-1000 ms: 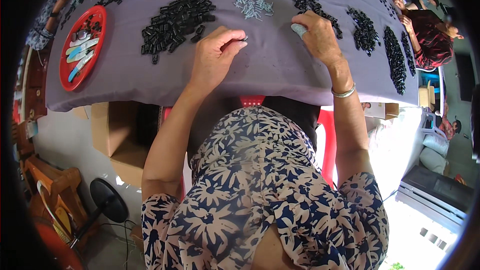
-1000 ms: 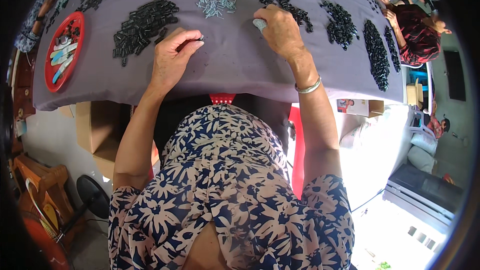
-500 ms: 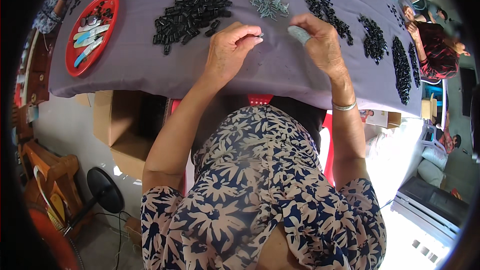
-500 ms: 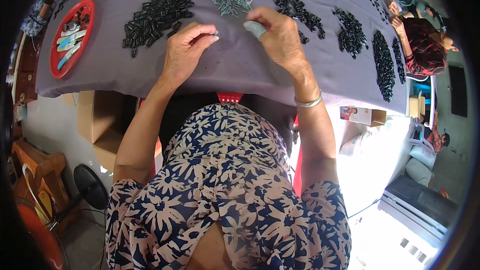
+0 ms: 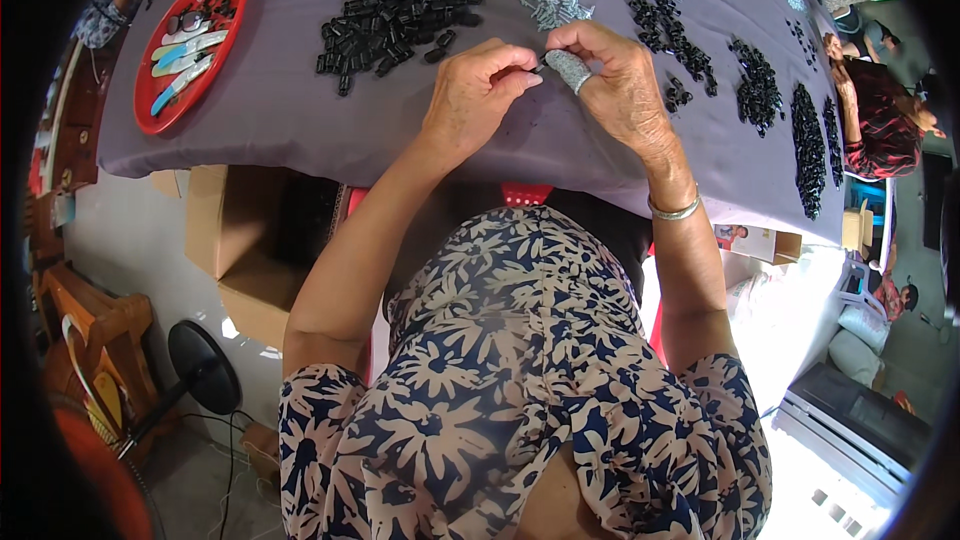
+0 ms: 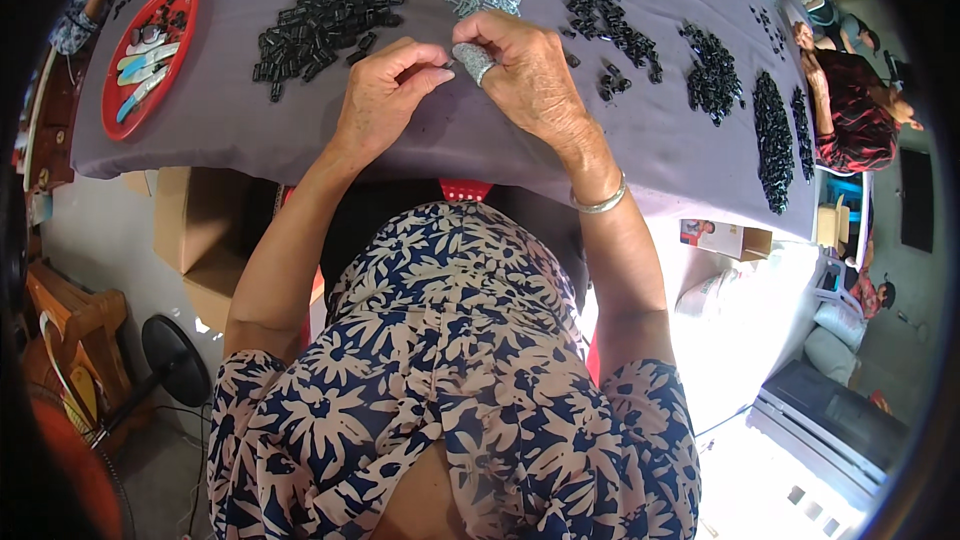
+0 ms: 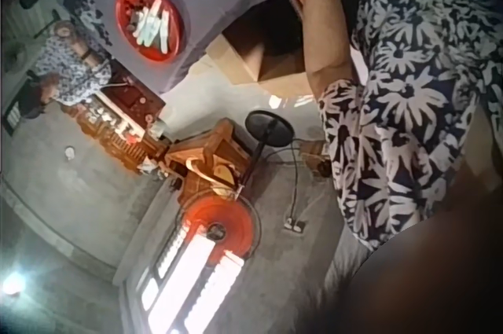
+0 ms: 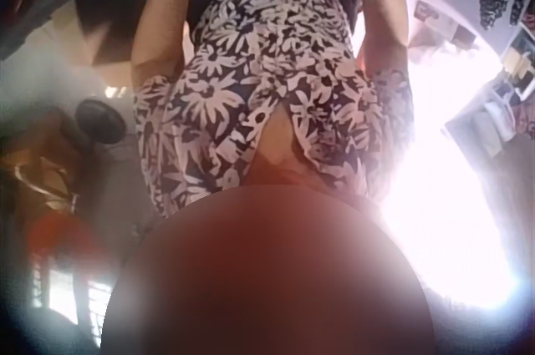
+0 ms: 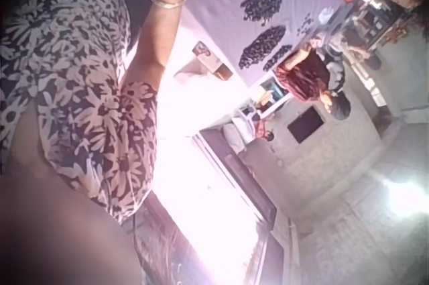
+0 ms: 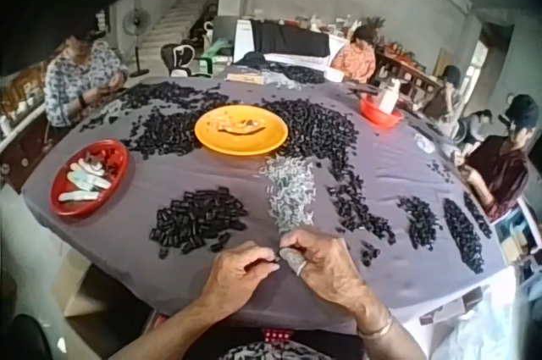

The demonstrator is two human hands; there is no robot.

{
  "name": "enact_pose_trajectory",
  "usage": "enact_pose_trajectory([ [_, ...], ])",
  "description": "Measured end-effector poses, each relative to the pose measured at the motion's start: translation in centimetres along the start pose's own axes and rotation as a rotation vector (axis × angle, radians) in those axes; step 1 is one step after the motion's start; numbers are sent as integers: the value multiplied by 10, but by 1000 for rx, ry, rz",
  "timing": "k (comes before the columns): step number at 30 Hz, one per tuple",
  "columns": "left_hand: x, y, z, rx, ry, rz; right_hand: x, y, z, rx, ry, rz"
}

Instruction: Assembling small black plastic parts onto larger silver components at a production table.

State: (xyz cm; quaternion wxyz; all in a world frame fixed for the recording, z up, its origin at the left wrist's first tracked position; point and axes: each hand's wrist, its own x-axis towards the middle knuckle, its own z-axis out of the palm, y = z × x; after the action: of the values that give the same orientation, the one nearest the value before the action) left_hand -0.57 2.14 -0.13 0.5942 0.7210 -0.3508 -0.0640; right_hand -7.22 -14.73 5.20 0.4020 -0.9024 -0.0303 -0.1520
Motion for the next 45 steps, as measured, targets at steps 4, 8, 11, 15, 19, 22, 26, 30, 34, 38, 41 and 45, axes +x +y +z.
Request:
enact_pose_trajectory([
  [4,0,0,0,6,15,13,1,1,1,47,-3,17],
  [8,0,0,1,2,19,16,0,1,1,14,-18,11],
  [11,0,1,0,9,17,12,0,0,1,12,-26,7],
  [15,-1,-1,2,-14,43,6,0,2,3,5,-39,10],
  [19,-1,-5,4,-125,97,6,2,2,4,31,-66,31],
  [22,-1,-5,5,-118,95,22,4,8,2,75,-109,74],
  [26,-1,1,3,-62,51,47,9,19,-6,229,-251,74],
  [30,-3,1,3,-17,47,119,14,12,-13,344,-362,161],
  [34,-4,2,5,12,65,163,11,2,-13,324,-345,234],
  [38,-6,6,7,11,85,158,8,-2,-14,255,-342,207],
  [41,-8,8,7,32,33,129,4,-3,-14,273,-375,278],
  [45,-13,0,17,188,13,185,-12,5,-9,381,-388,387],
])
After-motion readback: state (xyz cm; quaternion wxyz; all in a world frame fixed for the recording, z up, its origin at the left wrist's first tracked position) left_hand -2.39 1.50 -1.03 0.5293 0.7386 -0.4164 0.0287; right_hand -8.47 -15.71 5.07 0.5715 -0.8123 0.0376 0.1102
